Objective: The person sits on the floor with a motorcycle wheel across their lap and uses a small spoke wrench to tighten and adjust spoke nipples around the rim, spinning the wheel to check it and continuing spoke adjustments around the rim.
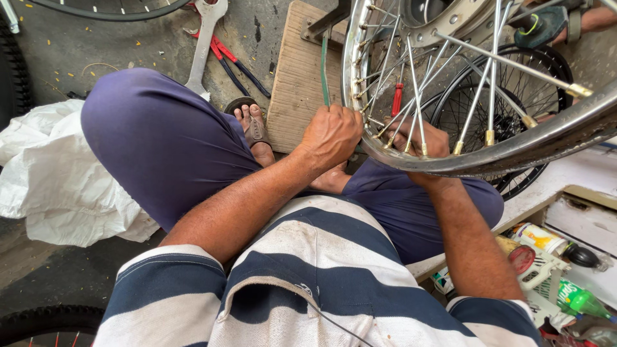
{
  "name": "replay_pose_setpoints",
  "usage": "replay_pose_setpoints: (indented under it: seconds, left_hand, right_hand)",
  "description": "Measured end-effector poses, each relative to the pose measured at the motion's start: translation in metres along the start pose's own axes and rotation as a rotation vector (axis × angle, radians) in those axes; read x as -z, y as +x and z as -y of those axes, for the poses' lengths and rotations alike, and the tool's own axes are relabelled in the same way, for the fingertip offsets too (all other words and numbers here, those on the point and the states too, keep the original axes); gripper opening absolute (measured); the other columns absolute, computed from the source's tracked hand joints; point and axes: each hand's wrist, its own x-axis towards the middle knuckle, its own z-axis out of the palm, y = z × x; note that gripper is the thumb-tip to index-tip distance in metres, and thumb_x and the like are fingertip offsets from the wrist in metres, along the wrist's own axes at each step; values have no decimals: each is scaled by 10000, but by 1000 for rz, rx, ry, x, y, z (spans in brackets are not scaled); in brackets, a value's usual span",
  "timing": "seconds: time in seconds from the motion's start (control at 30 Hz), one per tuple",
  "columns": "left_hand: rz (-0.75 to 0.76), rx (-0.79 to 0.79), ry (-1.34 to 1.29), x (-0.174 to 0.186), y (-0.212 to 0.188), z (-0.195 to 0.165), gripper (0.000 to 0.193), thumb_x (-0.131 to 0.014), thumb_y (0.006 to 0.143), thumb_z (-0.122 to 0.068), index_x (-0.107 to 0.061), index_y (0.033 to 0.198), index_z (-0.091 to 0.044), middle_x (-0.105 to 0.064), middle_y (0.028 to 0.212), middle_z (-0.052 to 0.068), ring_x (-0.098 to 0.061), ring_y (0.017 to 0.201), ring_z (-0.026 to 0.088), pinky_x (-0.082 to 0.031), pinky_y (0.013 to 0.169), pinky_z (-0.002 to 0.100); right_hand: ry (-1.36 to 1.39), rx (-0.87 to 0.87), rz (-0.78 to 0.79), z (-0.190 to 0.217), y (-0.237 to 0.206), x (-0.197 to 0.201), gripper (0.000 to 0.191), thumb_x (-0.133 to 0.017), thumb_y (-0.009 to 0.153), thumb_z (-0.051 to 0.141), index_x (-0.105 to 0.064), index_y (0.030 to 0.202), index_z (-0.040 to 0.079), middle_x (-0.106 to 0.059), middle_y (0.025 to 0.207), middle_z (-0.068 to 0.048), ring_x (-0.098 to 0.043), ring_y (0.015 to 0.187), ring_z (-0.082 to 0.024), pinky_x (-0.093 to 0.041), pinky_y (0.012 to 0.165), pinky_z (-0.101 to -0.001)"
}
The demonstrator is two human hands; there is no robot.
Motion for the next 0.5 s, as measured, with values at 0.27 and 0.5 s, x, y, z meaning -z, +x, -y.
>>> replay_pose_setpoints:
  seconds: [0.27,0.5]
  left_hand:
    - [-28,44,-8,-2,1,-3,137,-606,856,-168,-665,797,-60,-655,713,96,-639,662,217,-484,538,362]
    - [46,-19,-25,8,6,-1,130,-612,813,-155,-666,770,-44,-662,675,109,-654,635,238,-504,544,386]
  right_hand:
    - [623,-558,61,-23,2,-16,270,-630,1076,231,-706,1192,0,-702,945,-127,-672,810,-191,-552,720,-341]
    - [-338,-223,100,-12,18,-7,209,-714,986,191,-780,923,3,-678,657,-193,-657,536,-326,-523,554,-457]
